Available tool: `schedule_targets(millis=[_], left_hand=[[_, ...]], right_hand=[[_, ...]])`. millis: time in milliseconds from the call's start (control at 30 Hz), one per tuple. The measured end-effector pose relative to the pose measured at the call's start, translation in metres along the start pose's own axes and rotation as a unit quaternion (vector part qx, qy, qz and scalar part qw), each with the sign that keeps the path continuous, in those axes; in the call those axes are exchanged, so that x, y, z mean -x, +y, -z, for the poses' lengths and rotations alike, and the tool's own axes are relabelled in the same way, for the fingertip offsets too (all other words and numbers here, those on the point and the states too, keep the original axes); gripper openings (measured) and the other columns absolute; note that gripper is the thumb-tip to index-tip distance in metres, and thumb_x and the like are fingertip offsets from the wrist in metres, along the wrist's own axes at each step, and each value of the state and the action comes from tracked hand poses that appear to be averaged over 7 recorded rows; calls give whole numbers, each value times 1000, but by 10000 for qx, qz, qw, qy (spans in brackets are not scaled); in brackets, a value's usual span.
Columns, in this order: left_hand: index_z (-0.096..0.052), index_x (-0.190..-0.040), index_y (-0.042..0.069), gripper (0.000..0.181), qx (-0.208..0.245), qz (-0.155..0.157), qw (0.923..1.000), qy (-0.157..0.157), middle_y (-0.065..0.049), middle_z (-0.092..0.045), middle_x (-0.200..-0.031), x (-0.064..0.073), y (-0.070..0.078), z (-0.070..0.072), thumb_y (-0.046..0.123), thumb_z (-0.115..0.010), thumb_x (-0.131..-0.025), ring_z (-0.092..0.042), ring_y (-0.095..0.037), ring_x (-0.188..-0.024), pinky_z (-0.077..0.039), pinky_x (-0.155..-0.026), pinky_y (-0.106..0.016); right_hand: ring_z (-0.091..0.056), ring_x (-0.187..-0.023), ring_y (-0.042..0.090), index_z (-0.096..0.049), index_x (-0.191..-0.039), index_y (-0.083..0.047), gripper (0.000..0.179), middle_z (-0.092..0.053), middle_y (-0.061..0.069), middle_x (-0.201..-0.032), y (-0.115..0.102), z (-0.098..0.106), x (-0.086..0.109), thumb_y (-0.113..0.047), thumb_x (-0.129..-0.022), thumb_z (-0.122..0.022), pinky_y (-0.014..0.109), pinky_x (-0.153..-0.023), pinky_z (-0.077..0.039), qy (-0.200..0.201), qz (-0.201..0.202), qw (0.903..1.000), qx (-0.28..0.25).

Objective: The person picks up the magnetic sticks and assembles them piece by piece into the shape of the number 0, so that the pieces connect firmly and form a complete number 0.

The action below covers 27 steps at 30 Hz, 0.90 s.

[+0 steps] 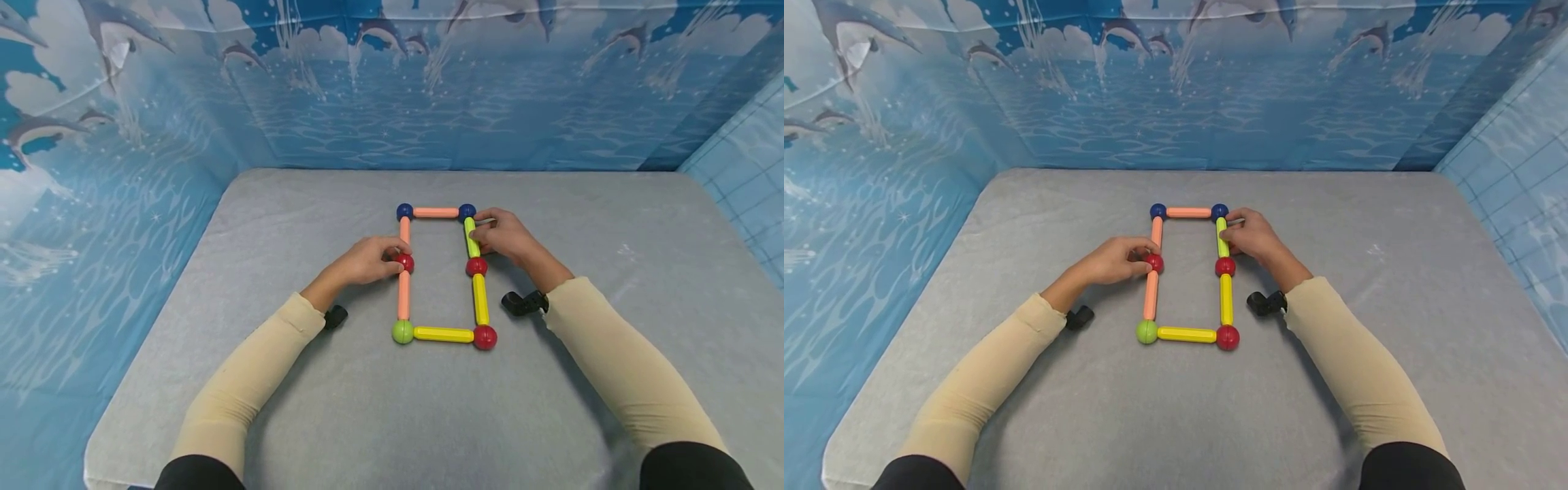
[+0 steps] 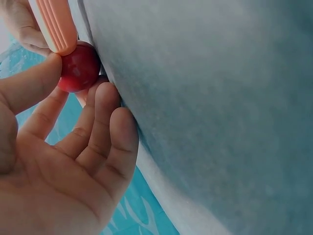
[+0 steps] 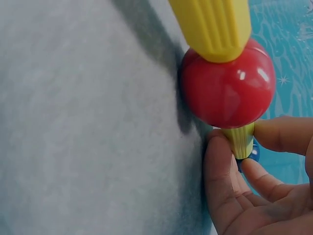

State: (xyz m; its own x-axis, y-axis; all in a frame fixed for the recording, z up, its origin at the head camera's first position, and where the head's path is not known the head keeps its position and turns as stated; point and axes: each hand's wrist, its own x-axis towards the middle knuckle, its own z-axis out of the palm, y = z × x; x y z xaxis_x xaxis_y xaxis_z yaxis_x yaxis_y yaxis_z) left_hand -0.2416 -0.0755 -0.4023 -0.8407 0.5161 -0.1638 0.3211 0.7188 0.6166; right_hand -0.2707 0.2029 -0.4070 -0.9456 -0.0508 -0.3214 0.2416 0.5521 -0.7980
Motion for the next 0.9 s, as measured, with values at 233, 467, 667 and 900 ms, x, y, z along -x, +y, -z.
schedule_targets(millis=[233,467,667,900], left_hand=[[-65,-124,18,29,4,-145,9997,185,-9,-69,-116,-1,1,1,14,-63,-95,-60,-21,-91,-48,-71,-26],[-63,-127,20,30,68,130,9995,269,-9,-65,-123,-12,6,5,15,-60,-97,-61,-20,-86,-49,-68,-27],[-63,-128,18,31,64,210,9992,320,-10,-64,-125,-25,11,7,15,-61,-97,-60,-20,-85,-49,-69,-27],[-63,-130,18,33,132,322,9992,190,-11,-64,-124,-33,8,5,16,-62,-97,-59,-22,-91,-48,-72,-27]], right_hand=[[-60,-106,26,-34,-149,-4,52,-50,22,-138,-3,0,-1,-15,-101,-52,40,-96,-55,92,-3,9999,-93],[-60,-107,28,-34,-150,-3,53,-49,23,-138,-7,3,-10,-14,-101,-52,44,-101,-53,321,-63,9991,-281],[-60,-111,30,-34,-150,-4,54,-48,24,-141,-7,9,-19,-16,-101,-52,45,-103,-51,482,-153,9983,-275],[-58,-114,31,-38,-148,-4,49,-47,24,-140,-3,8,-20,-14,-101,-51,44,-102,-51,532,-32,9983,-241]])
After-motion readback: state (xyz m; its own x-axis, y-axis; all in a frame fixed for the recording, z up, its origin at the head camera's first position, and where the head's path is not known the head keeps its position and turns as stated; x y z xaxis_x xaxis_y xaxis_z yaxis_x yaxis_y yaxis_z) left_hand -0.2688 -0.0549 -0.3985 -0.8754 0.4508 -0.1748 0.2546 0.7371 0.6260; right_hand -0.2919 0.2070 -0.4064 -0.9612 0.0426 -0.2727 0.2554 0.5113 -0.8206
